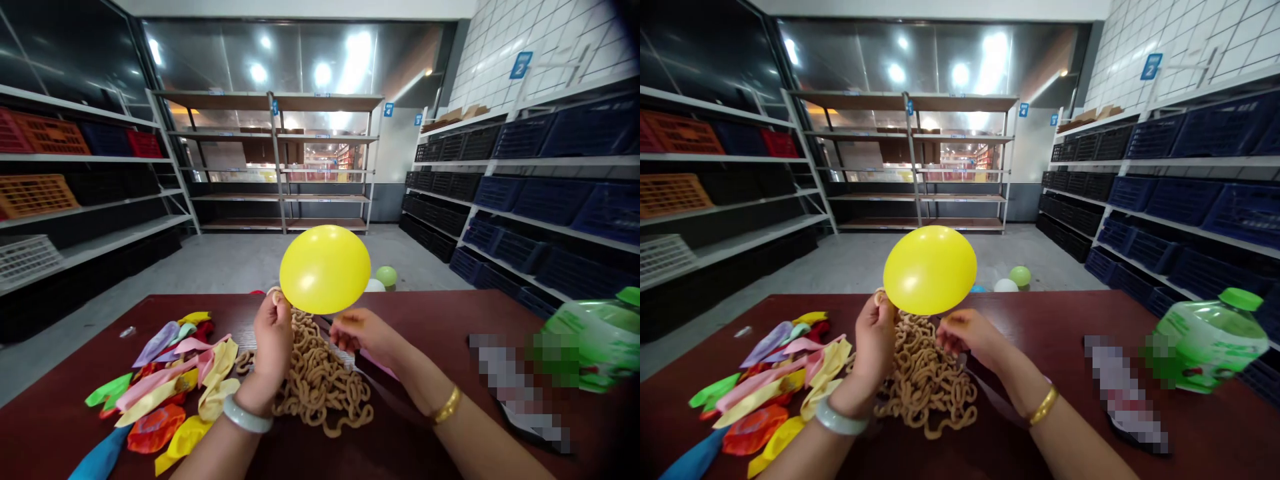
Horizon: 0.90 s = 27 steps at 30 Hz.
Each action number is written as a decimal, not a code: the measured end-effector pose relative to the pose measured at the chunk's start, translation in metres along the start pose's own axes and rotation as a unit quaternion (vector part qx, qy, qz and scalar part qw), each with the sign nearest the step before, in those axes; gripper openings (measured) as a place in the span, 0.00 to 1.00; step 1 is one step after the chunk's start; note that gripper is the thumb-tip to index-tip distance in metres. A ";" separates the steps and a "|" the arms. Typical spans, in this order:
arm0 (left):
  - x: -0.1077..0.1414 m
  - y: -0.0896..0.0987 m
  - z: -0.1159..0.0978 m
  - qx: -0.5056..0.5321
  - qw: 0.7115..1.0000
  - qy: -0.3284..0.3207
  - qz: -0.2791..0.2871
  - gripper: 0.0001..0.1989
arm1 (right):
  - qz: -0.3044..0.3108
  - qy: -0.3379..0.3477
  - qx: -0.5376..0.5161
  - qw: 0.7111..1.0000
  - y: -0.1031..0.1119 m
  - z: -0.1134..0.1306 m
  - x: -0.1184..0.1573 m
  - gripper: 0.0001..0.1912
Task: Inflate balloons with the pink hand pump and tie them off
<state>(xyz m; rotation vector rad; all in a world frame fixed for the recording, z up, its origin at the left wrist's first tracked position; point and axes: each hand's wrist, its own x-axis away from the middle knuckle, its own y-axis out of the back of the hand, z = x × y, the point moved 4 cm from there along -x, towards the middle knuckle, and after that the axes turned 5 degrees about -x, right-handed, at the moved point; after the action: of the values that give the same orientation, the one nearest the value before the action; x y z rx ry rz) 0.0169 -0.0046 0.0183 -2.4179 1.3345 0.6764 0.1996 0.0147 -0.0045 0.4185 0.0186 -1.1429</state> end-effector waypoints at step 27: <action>0.040 -0.032 -0.024 -0.228 0.919 -0.276 0.165 0.10 | -0.224 0.331 0.257 0.880 0.008 0.072 0.033 0.09</action>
<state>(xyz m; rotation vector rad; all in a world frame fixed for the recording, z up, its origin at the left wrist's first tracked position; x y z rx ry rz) 0.0690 -0.0277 0.0184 -2.0461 1.4488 1.7798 0.2059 -0.0351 0.0571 1.3262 0.4384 -1.4056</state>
